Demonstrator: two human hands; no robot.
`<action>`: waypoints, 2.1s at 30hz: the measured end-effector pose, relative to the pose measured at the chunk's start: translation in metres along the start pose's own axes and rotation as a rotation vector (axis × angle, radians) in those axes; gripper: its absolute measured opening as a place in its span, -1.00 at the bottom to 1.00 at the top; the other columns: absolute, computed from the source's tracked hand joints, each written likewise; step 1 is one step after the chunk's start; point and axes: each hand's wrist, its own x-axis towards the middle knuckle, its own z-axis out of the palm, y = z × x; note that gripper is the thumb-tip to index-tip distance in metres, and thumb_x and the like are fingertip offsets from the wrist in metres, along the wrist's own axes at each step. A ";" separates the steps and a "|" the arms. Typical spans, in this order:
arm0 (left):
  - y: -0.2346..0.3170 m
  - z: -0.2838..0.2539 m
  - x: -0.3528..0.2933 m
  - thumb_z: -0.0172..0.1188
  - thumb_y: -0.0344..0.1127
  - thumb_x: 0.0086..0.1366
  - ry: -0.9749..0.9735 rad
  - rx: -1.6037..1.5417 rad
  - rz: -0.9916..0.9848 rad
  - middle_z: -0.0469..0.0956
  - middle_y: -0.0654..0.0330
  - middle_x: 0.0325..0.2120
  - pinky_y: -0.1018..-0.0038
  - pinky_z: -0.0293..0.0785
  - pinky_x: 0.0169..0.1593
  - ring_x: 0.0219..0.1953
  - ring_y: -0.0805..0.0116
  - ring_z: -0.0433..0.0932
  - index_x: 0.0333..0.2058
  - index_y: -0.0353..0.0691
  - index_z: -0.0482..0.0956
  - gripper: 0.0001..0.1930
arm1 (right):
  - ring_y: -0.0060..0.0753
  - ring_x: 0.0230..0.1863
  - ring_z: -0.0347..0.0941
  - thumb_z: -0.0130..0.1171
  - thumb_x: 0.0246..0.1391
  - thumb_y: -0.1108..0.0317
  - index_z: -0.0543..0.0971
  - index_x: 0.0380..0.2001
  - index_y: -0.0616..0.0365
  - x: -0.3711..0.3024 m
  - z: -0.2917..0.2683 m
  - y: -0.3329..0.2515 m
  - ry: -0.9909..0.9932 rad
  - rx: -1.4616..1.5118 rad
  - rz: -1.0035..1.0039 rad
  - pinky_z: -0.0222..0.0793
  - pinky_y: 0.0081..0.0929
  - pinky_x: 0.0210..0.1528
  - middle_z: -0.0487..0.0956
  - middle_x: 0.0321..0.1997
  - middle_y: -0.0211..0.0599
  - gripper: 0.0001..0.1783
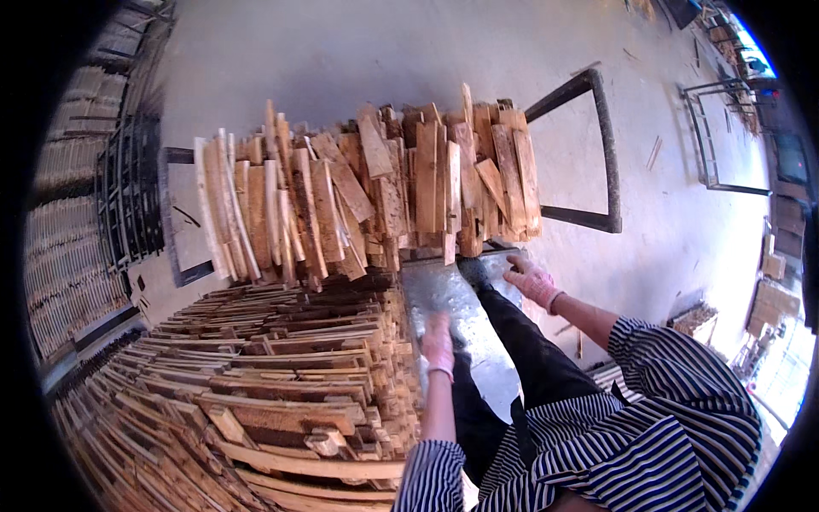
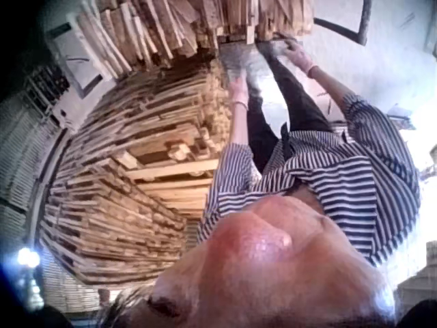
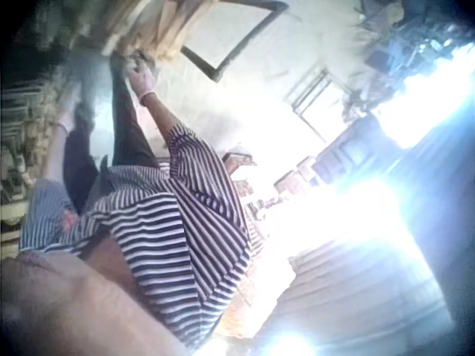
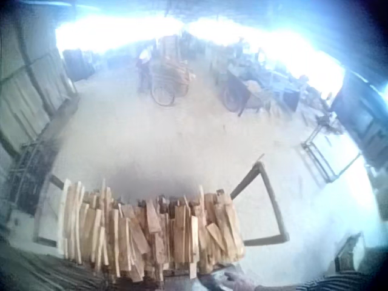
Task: The person repeatedly picks up wooden planks from a pile and stacks them onto a metal rack. The person handles the planks one by one or in small groups, placing them vertically into the rack slots. The task involves continuous lifting and arranging of the wood pieces.
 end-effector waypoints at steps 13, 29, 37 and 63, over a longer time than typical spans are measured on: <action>-0.018 0.104 0.345 0.22 0.52 0.24 -0.350 -0.547 -0.496 0.48 0.22 -0.10 0.23 0.43 -0.02 -0.09 0.22 0.48 0.14 -0.02 0.37 -0.20 | 0.10 0.48 0.32 0.40 0.02 -0.30 0.08 0.57 0.04 0.295 0.099 -0.009 0.181 -0.044 0.110 0.32 -0.20 0.40 0.35 0.44 0.29 0.22; -0.011 0.235 0.244 0.14 0.62 0.20 -0.354 -0.915 -0.773 0.62 0.27 -0.12 0.15 0.46 -0.10 -0.04 0.21 0.58 0.05 0.09 0.59 -0.23 | 0.36 0.50 0.16 0.38 0.00 -0.40 0.08 0.58 -0.05 0.286 0.027 -0.008 0.167 -0.044 0.107 0.22 -0.06 0.48 0.18 0.51 0.35 0.24; -0.004 0.303 0.287 0.35 0.24 0.32 -0.668 -0.489 -0.053 0.61 0.12 0.06 0.19 0.54 0.03 0.02 0.11 0.63 0.07 -0.15 0.56 -0.39 | -0.29 0.18 0.49 0.43 0.10 -0.23 0.26 0.48 0.12 0.361 -0.084 0.060 -0.116 0.211 -0.001 0.39 -0.41 0.25 0.60 0.17 -0.13 0.06; 0.087 0.089 0.090 0.50 -0.22 0.27 -0.492 -0.111 0.085 0.61 0.15 0.05 0.39 0.53 0.19 0.04 0.33 0.61 0.34 -0.22 0.26 -0.23 | -0.25 0.14 0.59 0.40 0.08 0.31 0.31 0.38 0.15 0.058 -0.010 -0.023 -0.462 1.145 0.124 0.59 -0.24 0.18 0.58 0.22 -0.22 -0.19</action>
